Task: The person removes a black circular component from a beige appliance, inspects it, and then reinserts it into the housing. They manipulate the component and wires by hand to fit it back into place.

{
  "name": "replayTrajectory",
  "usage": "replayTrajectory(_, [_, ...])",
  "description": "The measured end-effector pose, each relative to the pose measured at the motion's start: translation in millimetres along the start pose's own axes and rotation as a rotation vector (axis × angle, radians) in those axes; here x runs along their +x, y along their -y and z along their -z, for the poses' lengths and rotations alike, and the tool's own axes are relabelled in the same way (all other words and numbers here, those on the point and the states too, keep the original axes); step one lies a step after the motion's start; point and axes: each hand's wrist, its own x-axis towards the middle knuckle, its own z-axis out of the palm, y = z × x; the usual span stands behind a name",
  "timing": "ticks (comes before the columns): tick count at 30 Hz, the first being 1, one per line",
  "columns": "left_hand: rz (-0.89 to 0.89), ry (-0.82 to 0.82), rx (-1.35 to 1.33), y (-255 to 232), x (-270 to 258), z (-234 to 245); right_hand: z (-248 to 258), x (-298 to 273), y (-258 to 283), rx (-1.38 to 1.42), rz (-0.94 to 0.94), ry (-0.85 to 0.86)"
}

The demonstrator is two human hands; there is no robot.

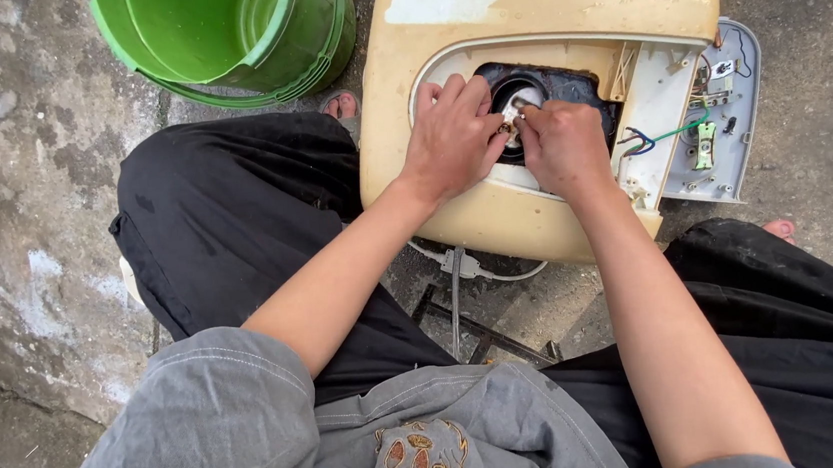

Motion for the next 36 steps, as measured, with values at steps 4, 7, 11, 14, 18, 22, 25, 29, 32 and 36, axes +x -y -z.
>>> replayTrajectory(4, [0.244,0.01,0.005,-15,-18,1,-9,2,-8,0.003,-0.053,-0.038])
replayTrajectory(7, [0.374,0.007,0.023,-29,-18,4,-8,7,-5,0.086,-0.089,-0.063])
replayTrajectory(11, [0.431,-0.006,0.096,-38,-17,-3,-6,8,-3,0.113,-0.097,-0.084])
replayTrajectory(14, [0.376,0.01,0.12,-34,-20,-18,-3,8,0,0.151,-0.103,-0.067])
replayTrajectory(18, [0.04,0.01,0.049,-13,-12,-42,-2,11,-5,0.132,-0.103,-0.047])
replayTrajectory(22, [-0.202,0.047,-0.038,11,-6,-43,4,11,-6,0.062,-0.054,-0.023])
replayTrajectory(25, [-0.382,0.049,0.005,19,12,-18,4,12,-6,0.074,-0.07,-0.02])
replayTrajectory(29, [-0.535,0.079,0.078,34,18,-14,2,9,-4,0.069,-0.062,-0.037])
replayTrajectory(32, [-0.638,0.068,0.153,39,23,-14,-4,8,-5,0.015,-0.08,-0.059])
replayTrajectory(36, [-0.667,0.119,0.184,47,27,-16,-4,9,-5,-0.005,-0.084,-0.078])
